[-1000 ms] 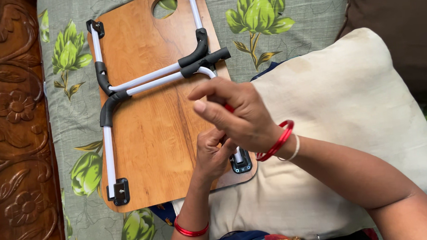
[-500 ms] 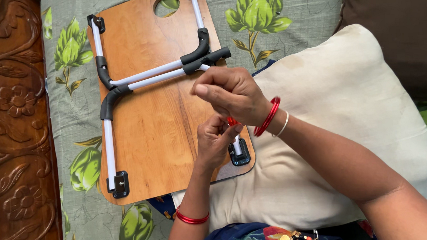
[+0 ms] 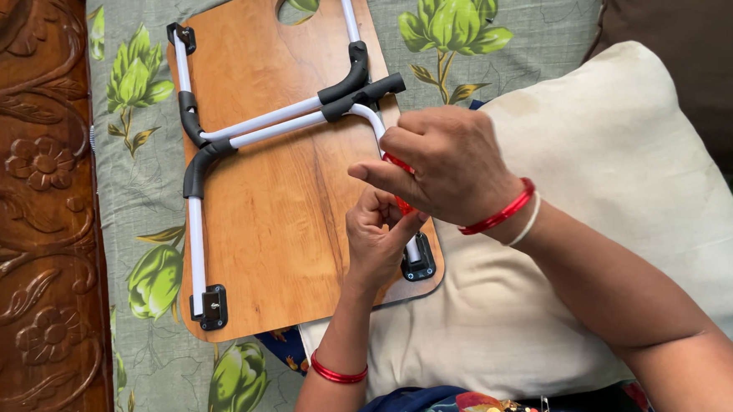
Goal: The person uses a red-handled screwdriver to tighten screws on the leg joints of a small wooden lap desk. They work on multiple corners, securing the white metal legs to the wooden tabletop while lying on a bed.
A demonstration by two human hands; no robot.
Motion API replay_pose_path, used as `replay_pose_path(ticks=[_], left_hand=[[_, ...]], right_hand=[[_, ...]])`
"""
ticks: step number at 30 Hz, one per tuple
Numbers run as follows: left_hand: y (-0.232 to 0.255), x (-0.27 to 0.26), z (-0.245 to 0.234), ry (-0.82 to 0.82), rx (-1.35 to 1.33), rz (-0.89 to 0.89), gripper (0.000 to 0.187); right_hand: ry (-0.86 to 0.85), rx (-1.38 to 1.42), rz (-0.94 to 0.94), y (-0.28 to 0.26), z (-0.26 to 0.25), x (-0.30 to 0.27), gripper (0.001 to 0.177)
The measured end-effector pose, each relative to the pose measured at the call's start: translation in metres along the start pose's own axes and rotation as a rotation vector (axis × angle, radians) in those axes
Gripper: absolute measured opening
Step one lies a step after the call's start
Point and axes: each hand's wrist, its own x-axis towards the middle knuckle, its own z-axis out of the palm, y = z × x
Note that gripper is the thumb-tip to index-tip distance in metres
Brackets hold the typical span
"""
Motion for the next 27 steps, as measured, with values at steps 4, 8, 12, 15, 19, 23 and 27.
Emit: replay_pose_path(ticks=[4,8,12,15,19,23,27], left_hand=[[0.001,0.002,0.001,-0.01,-0.009,0.031,0.024],[0.002,-0.004,-0.009,-0.052,-0.1,-0.007,0.033],[-0.001,-0.006,-0.014,-0.101,-0.065,-0.033,0.045],[-0.004,-0.005,-0.013,-0.161,-0.109,-0.066,0.041],[-0.007,-0.007,-0.018,-0.189,-0.061,-0.062,0.038],[-0.01,-0.006,-0.018,-0.156,-0.084,-0.063,0.035],[-0.01,-0.005,-0.013,-0.107,-0.092,-0.026,0.034]], right_hand=[[-0.127,-0.024,0.033,-0.002,-0.003,-0.002,0.051],[-0.127,0.053,-0.044,-0.001,-0.002,-0.002,0.039],[-0.142,-0.011,-0.025,0.0,-0.004,-0.004,0.031],[-0.152,-0.025,-0.102,-0.003,-0.003,-0.004,0.03],[-0.197,0.009,-0.1,-0.003,-0.002,-0.005,0.03],[-0.216,0.095,-0.156,0.002,-0.004,-0.003,0.027],[-0.212,0.29,-0.236,0.008,-0.009,-0.002,0.018]])
